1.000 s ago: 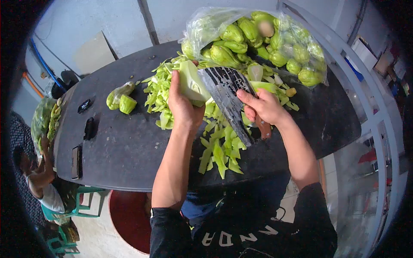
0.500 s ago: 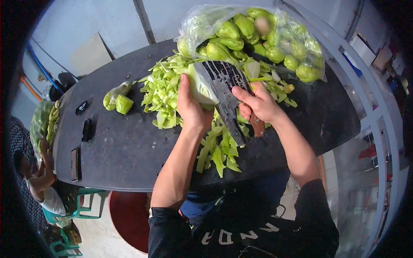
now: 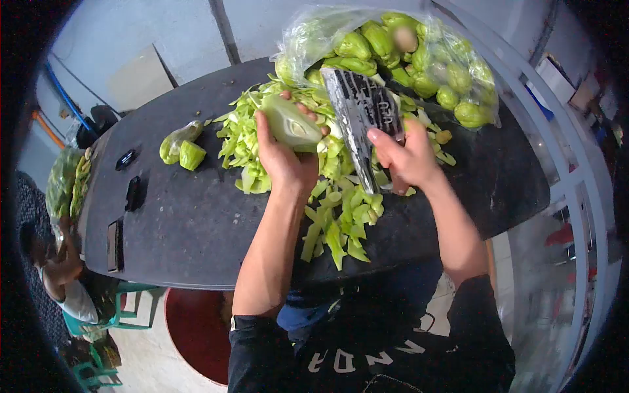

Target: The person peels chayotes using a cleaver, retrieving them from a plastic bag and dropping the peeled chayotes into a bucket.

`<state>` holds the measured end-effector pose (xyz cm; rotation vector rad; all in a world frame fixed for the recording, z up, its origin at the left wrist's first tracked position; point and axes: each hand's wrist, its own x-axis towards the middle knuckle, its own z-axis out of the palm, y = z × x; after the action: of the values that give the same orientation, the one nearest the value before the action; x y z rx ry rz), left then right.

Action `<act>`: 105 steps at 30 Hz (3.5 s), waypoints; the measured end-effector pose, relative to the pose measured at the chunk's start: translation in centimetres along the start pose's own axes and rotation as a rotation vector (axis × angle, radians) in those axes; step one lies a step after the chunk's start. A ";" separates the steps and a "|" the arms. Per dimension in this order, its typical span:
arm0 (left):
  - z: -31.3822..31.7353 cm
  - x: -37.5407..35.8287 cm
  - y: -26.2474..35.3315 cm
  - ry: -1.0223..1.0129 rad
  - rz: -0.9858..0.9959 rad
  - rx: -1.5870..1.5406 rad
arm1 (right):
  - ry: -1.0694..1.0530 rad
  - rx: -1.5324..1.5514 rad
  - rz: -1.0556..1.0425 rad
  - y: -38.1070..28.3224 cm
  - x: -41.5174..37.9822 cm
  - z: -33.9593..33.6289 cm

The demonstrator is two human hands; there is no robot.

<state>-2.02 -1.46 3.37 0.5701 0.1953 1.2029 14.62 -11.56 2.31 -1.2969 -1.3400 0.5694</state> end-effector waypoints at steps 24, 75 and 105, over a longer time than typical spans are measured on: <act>-2.6 1.3 1.2 -0.263 0.372 -0.067 | -0.099 -0.720 -0.634 -2.6 -4.6 6.1; -1.9 0.4 -0.3 -0.471 0.180 -0.105 | -0.106 -0.715 -0.489 -3.4 -5.4 7.0; 0.3 -1.3 -0.4 -0.173 0.389 0.426 | 0.027 -0.394 -0.512 -2.8 -3.7 6.1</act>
<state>-2.02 -2.84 3.24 1.1184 0.1994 1.4892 7.27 -13.57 1.89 -1.1907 -1.7389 -0.0714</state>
